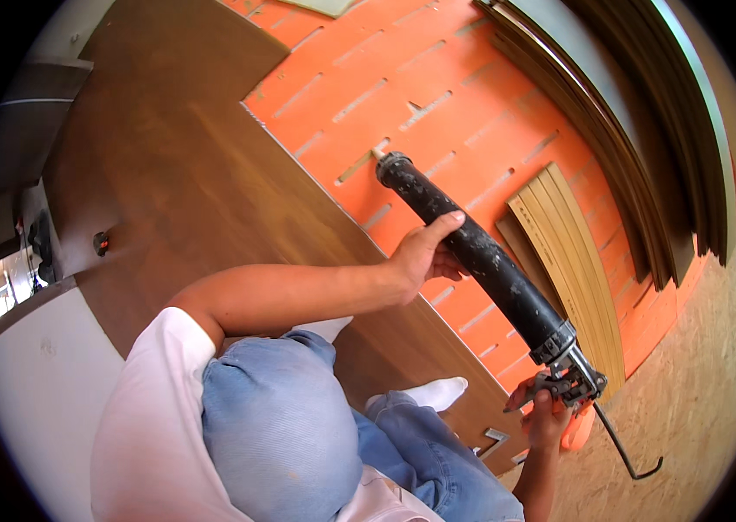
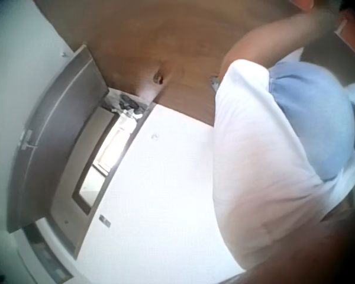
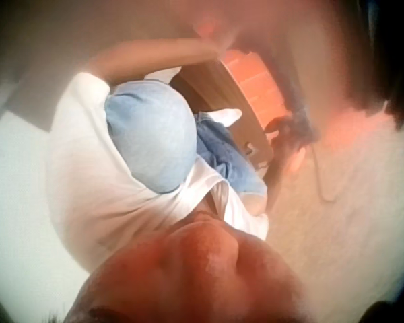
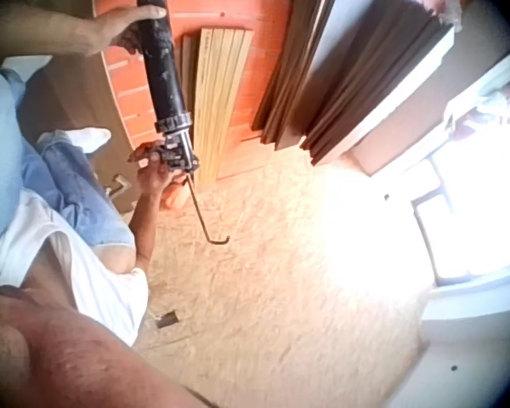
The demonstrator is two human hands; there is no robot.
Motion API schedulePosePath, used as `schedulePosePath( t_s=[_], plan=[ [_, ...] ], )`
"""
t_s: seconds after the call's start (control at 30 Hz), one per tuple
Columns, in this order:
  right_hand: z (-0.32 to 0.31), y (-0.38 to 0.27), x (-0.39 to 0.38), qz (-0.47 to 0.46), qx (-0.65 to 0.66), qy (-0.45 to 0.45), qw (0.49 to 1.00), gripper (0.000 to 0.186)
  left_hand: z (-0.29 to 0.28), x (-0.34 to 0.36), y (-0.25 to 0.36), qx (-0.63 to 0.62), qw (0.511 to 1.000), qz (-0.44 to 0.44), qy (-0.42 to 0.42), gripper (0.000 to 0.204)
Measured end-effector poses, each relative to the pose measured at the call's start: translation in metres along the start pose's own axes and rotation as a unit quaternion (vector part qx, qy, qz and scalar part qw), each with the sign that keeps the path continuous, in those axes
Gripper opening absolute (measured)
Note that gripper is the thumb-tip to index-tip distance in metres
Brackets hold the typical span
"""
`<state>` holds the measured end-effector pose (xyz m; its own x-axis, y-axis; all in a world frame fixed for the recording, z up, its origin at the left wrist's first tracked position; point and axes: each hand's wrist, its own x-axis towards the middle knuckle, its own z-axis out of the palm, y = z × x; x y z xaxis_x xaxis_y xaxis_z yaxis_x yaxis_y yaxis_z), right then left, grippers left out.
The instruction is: The person applies adhesive from a bottle to the edge of a floor board, positions the board on the orange underlayment, and taps it into place using a hammer against a wooden block. They also prepare additional boards by applying sealant from a caulking gun to the tongue-and-groove joints before fitting them together.
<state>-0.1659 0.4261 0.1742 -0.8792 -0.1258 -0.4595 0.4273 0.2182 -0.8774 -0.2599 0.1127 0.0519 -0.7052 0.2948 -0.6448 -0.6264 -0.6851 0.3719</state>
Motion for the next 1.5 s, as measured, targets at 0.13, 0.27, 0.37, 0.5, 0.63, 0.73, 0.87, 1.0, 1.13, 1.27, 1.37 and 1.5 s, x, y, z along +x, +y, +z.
schedulePosePath(
  t_s=[0.13, 0.27, 0.37, 0.5, 0.63, 0.73, 0.87, 1.0, 1.13, 1.27, 1.37, 1.5],
  plan=[
    [0.006, -0.001, -0.002, -0.001, 0.029, 0.010, 1.000, 0.043, 0.005, 0.003, 0.003, 0.014, 1.000, -0.002, 0.001, 0.050],
    [0.003, -0.003, -0.003, 0.017, 0.018, 0.012, 1.000, 0.046, 0.007, 0.008, 0.003, 0.017, 1.000, -0.002, -0.004, 0.050],
    [-0.007, 0.003, -0.009, 0.015, 0.006, 0.007, 1.000, 0.048, 0.012, 0.012, 0.008, 0.026, 1.000, -0.009, -0.007, 0.049],
    [0.016, -0.003, 0.001, -0.057, 0.087, 0.003, 0.995, 0.049, 0.021, 0.025, 0.016, 0.050, 0.998, 0.009, -0.026, 0.050],
    [0.019, -0.008, 0.012, -0.062, 0.115, 0.003, 0.991, 0.044, 0.028, 0.036, 0.022, 0.066, 0.997, 0.018, -0.021, 0.050],
    [0.006, -0.004, 0.014, -0.034, 0.131, -0.013, 0.991, 0.043, 0.029, 0.035, 0.022, 0.062, 0.998, 0.002, -0.008, 0.050],
    [0.002, 0.003, 0.013, -0.022, 0.108, 0.014, 0.994, 0.042, 0.029, 0.040, 0.017, 0.063, 0.998, 0.000, -0.004, 0.050],
    [0.005, 0.005, 0.014, -0.018, 0.095, 0.040, 0.995, 0.044, 0.033, 0.051, 0.017, 0.071, 0.997, 0.014, -0.011, 0.050],
    [0.005, 0.003, 0.015, -0.032, 0.093, 0.026, 0.995, 0.048, 0.037, 0.053, 0.013, 0.074, 0.997, 0.016, -0.019, 0.049],
    [-0.004, 0.009, -0.019, -0.022, 0.100, 0.065, 0.993, 0.054, 0.049, 0.035, -0.003, 0.069, 0.997, -0.011, -0.038, 0.047],
    [-0.010, 0.007, -0.053, -0.002, 0.123, 0.057, 0.991, 0.061, 0.054, 0.020, -0.025, 0.058, 0.994, -0.052, -0.078, 0.046],
    [-0.018, 0.013, -0.116, 0.047, 0.149, 0.105, 0.982, 0.063, 0.071, -0.001, -0.054, 0.078, 0.983, -0.123, -0.110, 0.048]
  ],
)
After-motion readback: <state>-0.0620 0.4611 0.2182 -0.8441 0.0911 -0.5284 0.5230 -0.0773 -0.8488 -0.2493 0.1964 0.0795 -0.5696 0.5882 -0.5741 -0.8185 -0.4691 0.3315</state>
